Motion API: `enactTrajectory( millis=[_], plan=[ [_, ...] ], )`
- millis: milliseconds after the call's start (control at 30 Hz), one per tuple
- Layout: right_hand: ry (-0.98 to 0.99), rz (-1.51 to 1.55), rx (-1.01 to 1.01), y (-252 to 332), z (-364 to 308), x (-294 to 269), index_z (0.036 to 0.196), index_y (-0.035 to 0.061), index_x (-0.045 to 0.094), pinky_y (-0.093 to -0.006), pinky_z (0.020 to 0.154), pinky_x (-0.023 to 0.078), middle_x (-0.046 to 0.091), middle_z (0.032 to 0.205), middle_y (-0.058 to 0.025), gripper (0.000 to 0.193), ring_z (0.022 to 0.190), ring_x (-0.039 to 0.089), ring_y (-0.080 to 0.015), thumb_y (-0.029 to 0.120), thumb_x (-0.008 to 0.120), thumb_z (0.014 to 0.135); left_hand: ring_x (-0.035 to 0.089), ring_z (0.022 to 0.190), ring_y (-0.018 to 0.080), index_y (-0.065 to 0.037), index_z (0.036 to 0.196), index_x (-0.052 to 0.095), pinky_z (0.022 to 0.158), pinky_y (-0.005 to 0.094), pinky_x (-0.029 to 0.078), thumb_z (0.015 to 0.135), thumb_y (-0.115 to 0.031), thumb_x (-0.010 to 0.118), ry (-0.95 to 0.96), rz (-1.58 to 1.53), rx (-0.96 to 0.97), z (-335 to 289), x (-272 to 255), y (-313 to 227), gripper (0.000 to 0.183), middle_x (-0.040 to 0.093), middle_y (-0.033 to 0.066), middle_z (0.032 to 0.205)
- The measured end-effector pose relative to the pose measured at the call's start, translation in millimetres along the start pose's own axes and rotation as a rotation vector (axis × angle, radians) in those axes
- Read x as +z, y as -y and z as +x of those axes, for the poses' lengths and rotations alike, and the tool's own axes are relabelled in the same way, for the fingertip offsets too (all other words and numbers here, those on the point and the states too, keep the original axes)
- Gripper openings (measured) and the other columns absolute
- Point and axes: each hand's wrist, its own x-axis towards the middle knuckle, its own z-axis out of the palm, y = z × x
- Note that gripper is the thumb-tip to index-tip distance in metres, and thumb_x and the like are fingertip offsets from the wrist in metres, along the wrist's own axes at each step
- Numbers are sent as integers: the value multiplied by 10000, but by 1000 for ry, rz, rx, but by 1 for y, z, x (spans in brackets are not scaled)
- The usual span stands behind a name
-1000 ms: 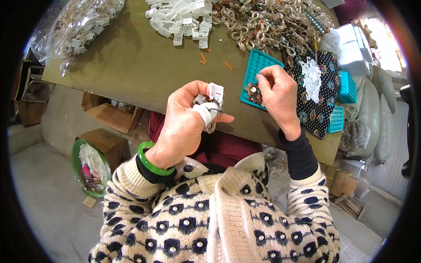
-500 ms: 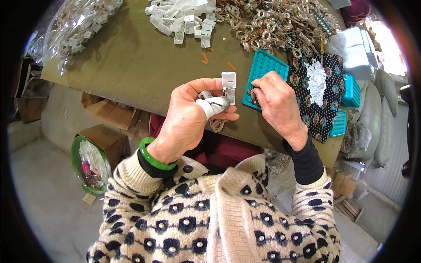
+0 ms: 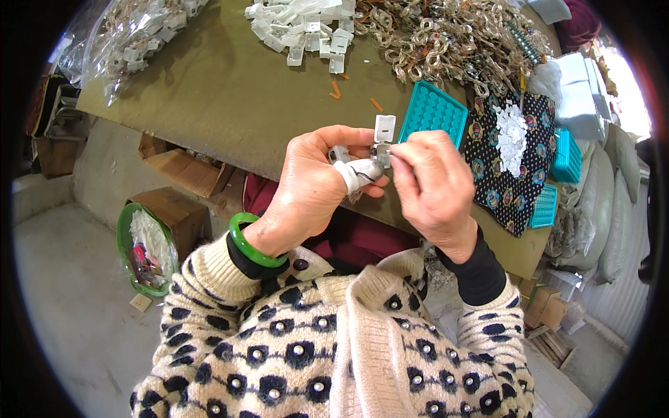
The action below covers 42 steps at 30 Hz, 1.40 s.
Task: The person assembles small electronic components by hand. They pick up white plastic housings and metal contacts from a table, insert the contacts into the housings, and place the assembled units into a blue tray. The person repeats this process for multiple units.
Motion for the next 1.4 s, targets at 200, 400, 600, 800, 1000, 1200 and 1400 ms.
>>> enactTrajectory(
  millis=[200,400,600,800,1000,1200,1400],
  plan=[
    [31,40,62,8,-1,-3,985,-7,641,-326,623,514,616,887,-125,238,731,618,-256,-114,675,775,703,767,224,60,1136,617,676,317,618,834,52,689,-36,2,-39,-1,6,0,310,654,129,920],
    [-57,153,141,7,-1,-5,968,3,626,-337,637,516,600,889,-116,249,750,628,-270,-97,703,753,705,776,239,68,1136,611,691,338,625,838,53,683,-6,-12,-26,-4,8,0,308,649,131,927],
    [-99,155,108,7,-2,-1,953,3,623,-340,633,511,600,871,-122,238,737,620,-272,-92,708,752,706,775,225,69,1141,609,689,323,615,854,23,684,51,-2,22,-4,6,1,301,660,126,915],
    [-21,205,137,11,1,-2,932,0,638,-329,636,505,608,879,-120,189,747,618,-257,-84,694,772,706,769,204,47,1111,619,667,312,605,861,-19,696,24,-27,-26,-3,2,0,270,672,126,902],
    [-54,72,235,-20,-1,-20,930,-3,654,-304,652,499,618,881,-115,110,755,618,-241,-49,653,830,580,607,111,-14,1000,581,505,246,474,874,-44,674,59,-79,-38,0,-7,-1,160,618,60,798],
    [98,-220,147,-37,-15,-6,962,-11,650,-369,645,490,551,855,-99,189,767,583,-266,-46,675,778,550,594,126,-33,1047,584,496,252,434,908,-128,651,98,-189,-42,5,-16,4,181,642,88,882],
    [160,-222,111,-44,-14,-5,923,8,649,-359,649,489,545,825,-87,173,764,570,-259,-32,684,758,707,837,245,-13,1177,599,580,278,564,948,-104,596,137,-220,-72,8,-19,4,246,659,218,1136]
  ],
)
